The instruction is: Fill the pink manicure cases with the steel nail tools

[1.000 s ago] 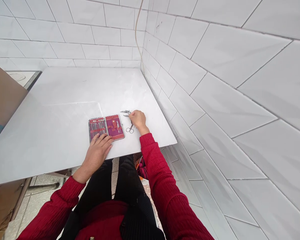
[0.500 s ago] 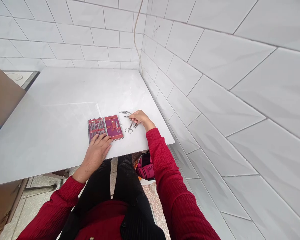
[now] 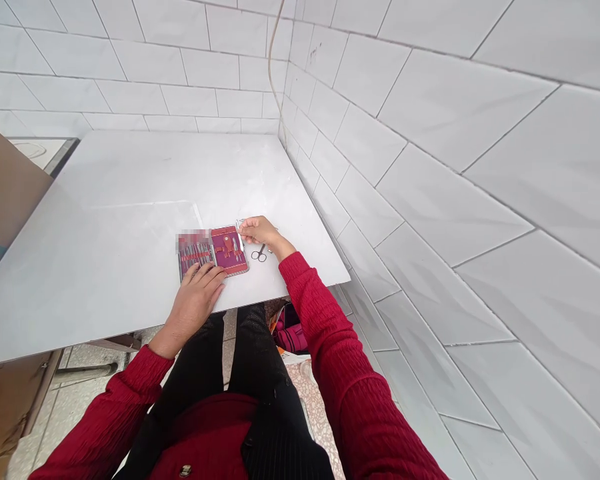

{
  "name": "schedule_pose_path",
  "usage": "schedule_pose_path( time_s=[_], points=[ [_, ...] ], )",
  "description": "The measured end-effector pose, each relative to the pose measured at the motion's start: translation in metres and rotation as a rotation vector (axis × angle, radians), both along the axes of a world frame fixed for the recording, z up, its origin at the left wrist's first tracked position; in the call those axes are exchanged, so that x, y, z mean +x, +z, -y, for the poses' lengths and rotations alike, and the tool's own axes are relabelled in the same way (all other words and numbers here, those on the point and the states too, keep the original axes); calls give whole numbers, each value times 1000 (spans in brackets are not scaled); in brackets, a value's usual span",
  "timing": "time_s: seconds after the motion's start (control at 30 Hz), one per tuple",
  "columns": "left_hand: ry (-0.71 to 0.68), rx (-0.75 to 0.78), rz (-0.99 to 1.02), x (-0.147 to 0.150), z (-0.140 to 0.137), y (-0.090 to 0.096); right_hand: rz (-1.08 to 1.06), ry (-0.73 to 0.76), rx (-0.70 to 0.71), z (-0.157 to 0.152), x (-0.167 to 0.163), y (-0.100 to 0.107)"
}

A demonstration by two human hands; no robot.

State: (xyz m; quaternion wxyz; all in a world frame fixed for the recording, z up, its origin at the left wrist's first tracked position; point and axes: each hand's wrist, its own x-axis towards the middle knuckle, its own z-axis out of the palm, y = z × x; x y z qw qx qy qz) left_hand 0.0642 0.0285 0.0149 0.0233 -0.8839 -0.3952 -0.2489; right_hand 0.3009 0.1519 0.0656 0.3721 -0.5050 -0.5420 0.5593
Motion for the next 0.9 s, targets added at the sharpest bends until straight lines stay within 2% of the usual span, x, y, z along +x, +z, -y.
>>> schedule_pose_path(
  time_s=[0.2, 0.63, 0.9],
  points=[
    [8, 14, -13, 1, 0, 1, 5, -34, 42, -12, -8, -5],
    [10, 25, -26, 2, 1, 1, 67, 64, 10, -17, -3, -15],
    [16, 18, -10, 2, 0, -1, 244, 33, 31, -23, -3, -20]
  ],
)
